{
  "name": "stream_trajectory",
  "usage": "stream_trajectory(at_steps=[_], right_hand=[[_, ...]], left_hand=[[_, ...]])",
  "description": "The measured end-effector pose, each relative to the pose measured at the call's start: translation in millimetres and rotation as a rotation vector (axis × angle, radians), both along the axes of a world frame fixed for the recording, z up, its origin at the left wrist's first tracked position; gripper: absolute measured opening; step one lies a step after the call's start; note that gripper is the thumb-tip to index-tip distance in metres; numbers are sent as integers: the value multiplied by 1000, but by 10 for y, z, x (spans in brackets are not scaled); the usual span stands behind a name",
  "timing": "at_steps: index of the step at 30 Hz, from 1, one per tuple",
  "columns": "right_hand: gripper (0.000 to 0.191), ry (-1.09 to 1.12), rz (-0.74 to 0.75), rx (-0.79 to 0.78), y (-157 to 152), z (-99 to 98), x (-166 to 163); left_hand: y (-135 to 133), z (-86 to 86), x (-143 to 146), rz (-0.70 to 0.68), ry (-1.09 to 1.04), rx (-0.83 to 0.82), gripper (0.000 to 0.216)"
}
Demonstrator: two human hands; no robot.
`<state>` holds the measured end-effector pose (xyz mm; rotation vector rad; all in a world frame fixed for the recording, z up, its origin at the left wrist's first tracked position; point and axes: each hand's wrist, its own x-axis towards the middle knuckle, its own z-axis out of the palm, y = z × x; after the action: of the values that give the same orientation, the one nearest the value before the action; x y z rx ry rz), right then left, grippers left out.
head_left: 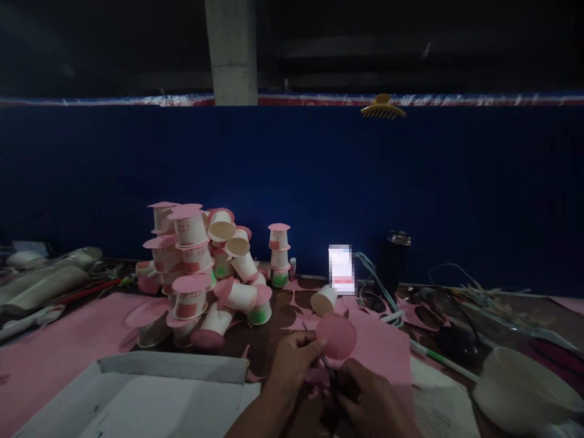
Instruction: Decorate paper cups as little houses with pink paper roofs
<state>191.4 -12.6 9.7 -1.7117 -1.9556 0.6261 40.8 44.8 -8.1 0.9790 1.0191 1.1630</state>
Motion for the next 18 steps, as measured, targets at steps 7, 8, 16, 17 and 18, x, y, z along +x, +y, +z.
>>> stream_trajectory(at_steps=[7,8,16,17,18], right_hand=[[11,132,68,-40,-9,56,-13],[10,84,35,-23,-6,50,-8],[13,-258,-159,16,23,64,173],[15,-277,-165,35,32,48,210],[17,-299,-170,63,42,27,244]], left_hand=[[23,-29,-38,22,-13,-7,38],[22,-32,-38,26,-30,-20,39],[32,13,-111,179,-160,-51,43],[29,20,-114,174,-181,-59,42],[23,26,-110,162,-201,-72,42]])
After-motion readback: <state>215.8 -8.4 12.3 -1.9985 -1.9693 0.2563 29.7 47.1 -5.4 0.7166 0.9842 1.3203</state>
